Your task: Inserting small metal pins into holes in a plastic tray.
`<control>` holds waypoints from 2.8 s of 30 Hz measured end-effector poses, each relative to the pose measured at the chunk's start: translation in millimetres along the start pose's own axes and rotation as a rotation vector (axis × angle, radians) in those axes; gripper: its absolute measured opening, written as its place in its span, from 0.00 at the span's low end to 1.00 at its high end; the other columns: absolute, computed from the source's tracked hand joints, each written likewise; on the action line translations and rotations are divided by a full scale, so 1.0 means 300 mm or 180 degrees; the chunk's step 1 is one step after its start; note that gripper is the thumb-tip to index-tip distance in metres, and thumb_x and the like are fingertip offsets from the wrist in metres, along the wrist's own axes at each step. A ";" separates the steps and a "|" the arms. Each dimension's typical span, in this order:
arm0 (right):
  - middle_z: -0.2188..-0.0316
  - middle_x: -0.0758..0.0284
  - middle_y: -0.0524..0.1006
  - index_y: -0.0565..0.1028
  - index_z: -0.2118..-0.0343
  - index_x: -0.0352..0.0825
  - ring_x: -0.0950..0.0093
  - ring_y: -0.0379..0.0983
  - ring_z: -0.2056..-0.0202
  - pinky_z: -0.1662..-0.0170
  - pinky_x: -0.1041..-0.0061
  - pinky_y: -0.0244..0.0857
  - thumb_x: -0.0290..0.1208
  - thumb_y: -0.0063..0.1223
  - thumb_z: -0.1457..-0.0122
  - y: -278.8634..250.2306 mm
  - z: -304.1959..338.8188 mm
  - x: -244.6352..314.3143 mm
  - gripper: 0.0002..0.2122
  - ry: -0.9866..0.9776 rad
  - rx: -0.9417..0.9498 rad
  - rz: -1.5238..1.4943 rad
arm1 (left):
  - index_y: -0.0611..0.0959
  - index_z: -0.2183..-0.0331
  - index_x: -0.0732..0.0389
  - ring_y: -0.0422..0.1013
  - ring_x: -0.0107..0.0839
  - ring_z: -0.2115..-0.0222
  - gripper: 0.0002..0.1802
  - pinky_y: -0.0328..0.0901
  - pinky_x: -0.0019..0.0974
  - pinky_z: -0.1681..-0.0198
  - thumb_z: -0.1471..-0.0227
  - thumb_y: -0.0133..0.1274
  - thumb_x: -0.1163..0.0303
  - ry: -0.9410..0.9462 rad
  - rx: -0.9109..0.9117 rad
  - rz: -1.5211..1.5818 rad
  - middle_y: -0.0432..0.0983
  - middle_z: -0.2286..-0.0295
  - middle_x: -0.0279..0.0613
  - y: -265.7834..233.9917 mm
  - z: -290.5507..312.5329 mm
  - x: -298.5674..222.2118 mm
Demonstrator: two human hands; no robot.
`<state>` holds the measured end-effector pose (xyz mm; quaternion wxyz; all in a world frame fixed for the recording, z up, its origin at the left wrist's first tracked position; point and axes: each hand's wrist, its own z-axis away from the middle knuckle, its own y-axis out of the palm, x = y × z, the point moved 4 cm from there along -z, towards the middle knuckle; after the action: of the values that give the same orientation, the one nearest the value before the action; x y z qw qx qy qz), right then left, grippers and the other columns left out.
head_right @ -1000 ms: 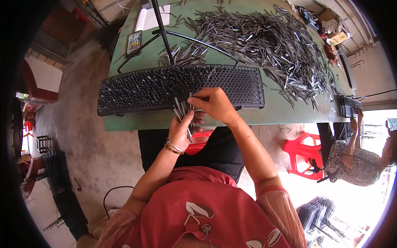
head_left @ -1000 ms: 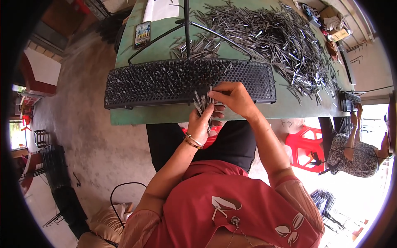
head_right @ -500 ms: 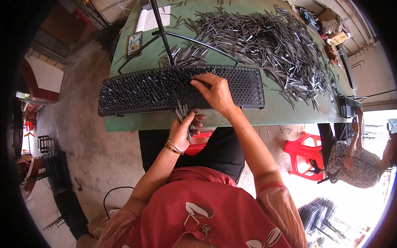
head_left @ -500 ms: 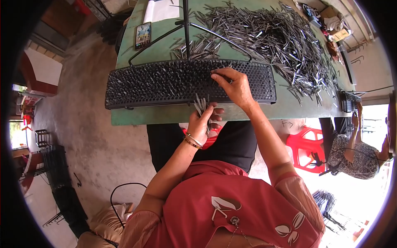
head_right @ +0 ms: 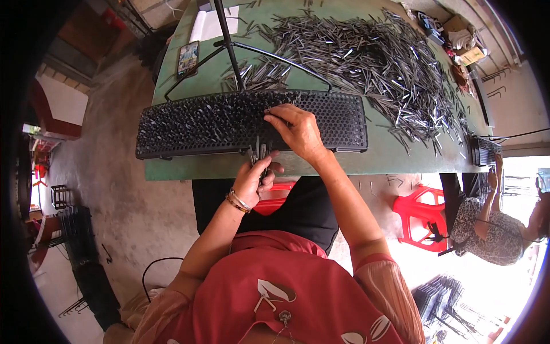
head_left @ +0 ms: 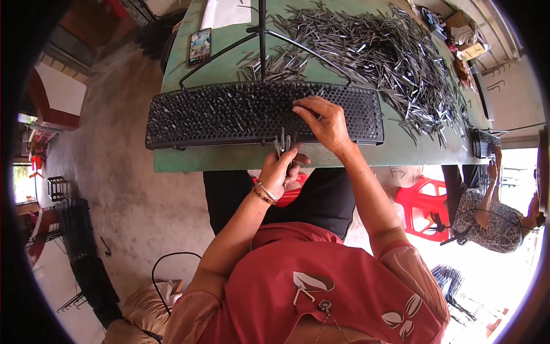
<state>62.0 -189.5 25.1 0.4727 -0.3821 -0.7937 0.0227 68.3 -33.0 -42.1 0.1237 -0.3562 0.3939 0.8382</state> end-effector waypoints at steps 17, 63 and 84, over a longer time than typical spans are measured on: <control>0.72 0.63 0.77 0.76 0.58 0.37 0.69 0.74 0.74 0.71 0.76 0.68 0.22 0.58 0.51 0.038 0.035 -0.003 0.14 0.0132 -0.0082 0.0138 | 0.74 0.60 0.62 0.64 0.17 0.81 0.12 0.57 0.21 0.83 0.43 0.45 0.67 -0.0074 0.0080 -0.0010 0.76 0.72 0.41 -0.006 -0.003 -0.003; 0.78 0.70 0.74 0.78 0.67 0.29 0.85 0.68 0.76 0.74 0.83 0.62 0.29 0.57 0.46 0.003 0.086 0.030 0.09 0.1571 0.1007 -0.1040 | 0.74 0.58 0.62 0.67 0.18 0.77 0.13 0.63 0.22 0.78 0.43 0.47 0.66 0.0495 0.0541 -0.0100 0.77 0.68 0.43 0.018 0.021 -0.042; 0.73 0.63 0.75 0.77 0.65 0.35 0.64 0.72 0.74 0.70 0.69 0.66 0.27 0.59 0.52 0.130 -0.005 0.046 0.10 -0.0152 -0.0114 0.0259 | 0.75 0.61 0.61 0.64 0.19 0.81 0.13 0.57 0.23 0.83 0.42 0.46 0.62 0.0009 -0.0040 -0.0008 0.77 0.70 0.42 -0.039 0.046 -0.033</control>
<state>82.3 -153.7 20.6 0.4454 -0.4218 -0.7889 0.0368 74.0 -14.3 -35.9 0.1218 -0.3587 0.3884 0.8400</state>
